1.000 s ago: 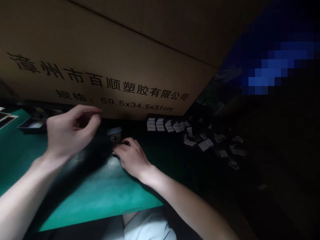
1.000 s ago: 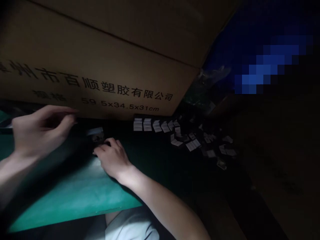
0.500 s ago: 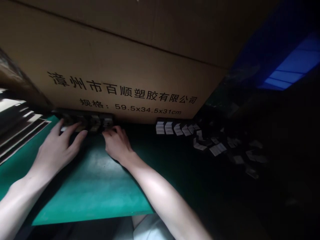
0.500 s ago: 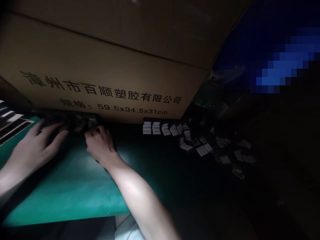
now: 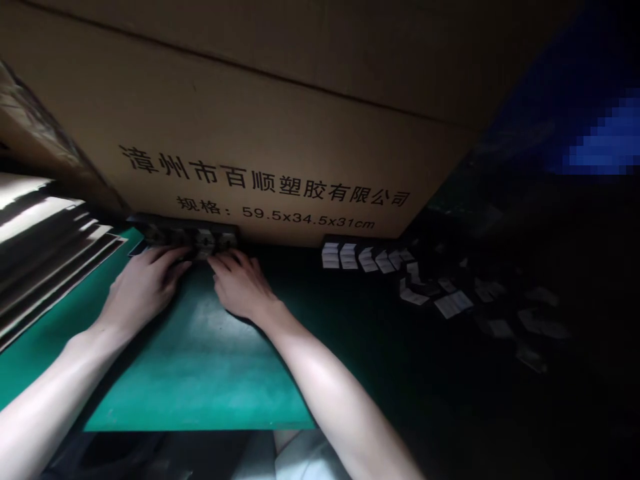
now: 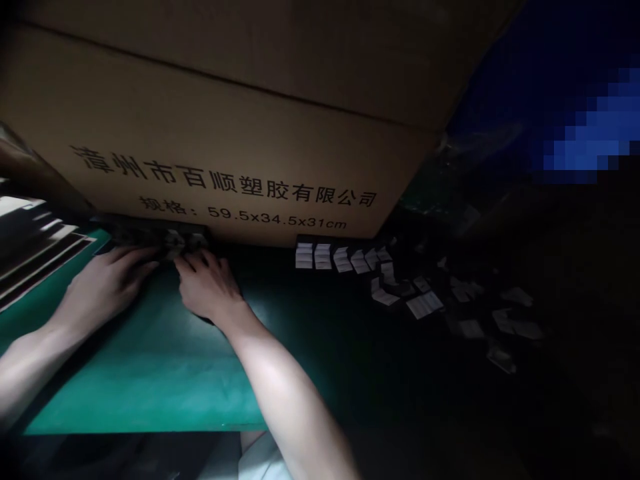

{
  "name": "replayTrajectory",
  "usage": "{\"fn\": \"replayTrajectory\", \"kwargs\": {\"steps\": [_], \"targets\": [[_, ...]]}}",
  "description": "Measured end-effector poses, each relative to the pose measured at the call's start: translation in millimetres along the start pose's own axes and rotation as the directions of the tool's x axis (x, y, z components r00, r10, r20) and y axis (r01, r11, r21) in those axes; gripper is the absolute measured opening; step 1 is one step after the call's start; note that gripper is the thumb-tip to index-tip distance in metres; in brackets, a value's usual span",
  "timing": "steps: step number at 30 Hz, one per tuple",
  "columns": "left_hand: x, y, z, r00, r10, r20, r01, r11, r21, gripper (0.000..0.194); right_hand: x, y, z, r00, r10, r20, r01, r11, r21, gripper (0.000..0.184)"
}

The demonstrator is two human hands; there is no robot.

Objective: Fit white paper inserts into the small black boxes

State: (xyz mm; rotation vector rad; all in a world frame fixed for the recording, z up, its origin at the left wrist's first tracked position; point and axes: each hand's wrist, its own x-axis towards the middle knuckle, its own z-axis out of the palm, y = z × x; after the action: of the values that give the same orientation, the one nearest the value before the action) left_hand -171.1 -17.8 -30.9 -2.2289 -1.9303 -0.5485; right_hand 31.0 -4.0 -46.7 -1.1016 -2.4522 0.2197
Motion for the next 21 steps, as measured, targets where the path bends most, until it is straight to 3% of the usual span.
{"fn": "replayTrajectory", "kwargs": {"steps": [6,13,21], "targets": [[-6.1,2.3,-3.6,0.994,-0.104,-0.044,0.105,0.994,0.034,0.059,0.3,2.3,4.4,0.996,0.009,-0.087,-0.006,0.999,0.033,0.043],[-7.8,1.4,-4.7,0.981,-0.185,-0.064,0.188,0.981,0.051,0.050,3.3,5.6,5.1,0.977,0.133,-0.164,-0.130,0.991,0.031,0.035],[-4.4,6.2,-5.9,0.975,-0.210,-0.070,0.215,0.973,0.087,0.056,5.6,6.4,3.0,0.970,0.194,-0.146,-0.193,0.981,0.019,0.032]]}}
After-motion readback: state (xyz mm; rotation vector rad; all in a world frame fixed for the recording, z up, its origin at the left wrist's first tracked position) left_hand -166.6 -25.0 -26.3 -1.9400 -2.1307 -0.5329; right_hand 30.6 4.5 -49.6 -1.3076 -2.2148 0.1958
